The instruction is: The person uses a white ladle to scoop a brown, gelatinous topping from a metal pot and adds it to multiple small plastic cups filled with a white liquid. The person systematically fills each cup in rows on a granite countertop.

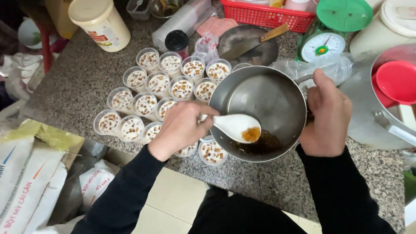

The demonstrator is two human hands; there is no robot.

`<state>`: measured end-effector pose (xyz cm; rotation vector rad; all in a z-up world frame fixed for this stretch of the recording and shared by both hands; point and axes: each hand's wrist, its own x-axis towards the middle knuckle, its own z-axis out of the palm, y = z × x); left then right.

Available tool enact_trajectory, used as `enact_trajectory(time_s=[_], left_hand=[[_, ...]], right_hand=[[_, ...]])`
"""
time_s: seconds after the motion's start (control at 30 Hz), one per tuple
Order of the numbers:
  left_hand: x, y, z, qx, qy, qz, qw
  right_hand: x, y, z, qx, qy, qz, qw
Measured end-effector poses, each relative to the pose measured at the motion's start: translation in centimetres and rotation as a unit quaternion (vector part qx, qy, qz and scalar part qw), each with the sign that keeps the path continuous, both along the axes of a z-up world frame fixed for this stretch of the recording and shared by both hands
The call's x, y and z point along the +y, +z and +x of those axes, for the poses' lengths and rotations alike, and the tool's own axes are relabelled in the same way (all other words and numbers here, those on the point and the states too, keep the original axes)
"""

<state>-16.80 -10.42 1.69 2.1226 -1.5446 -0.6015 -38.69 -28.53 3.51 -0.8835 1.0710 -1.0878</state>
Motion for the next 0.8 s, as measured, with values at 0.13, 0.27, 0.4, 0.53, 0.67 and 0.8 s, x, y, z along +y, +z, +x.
enact_trajectory(time_s=[0.13, 0.27, 0.4, 0.53, 0.67, 0.8], left_hand=[[0.4, 0.4, 1.9, -0.013, 0.055, -0.039, 0.998], [0.4, 1.1, 4.5, 0.087, 0.078, -0.07, 0.991], [0.7, 3.1, 8.6, 0.179, 0.127, -0.061, 0.974], [0.9, 3.0, 14.1, 0.068, 0.158, -0.075, 0.982], [-1.0, 0.3, 18.2, -0.058, 0.23, 0.017, 0.971], [-2.7, -5.8, 19.7, -0.143, 0.233, -0.002, 0.962]], right_hand=[[-0.5, -0.6, 0.2, 0.011, -0.015, -0.017, 1.0], [-4.2, -7.7, -4.2, 0.337, 0.085, -0.493, 0.798], [-2.7, -5.1, -3.0, 0.332, 0.049, -0.386, 0.859], [-4.2, -4.9, -2.8, -0.084, -0.145, -0.039, 0.985], [-3.8, -4.4, -2.9, -0.076, -0.123, -0.021, 0.989], [-5.5, -6.1, -3.5, -0.077, -0.149, -0.011, 0.986]])
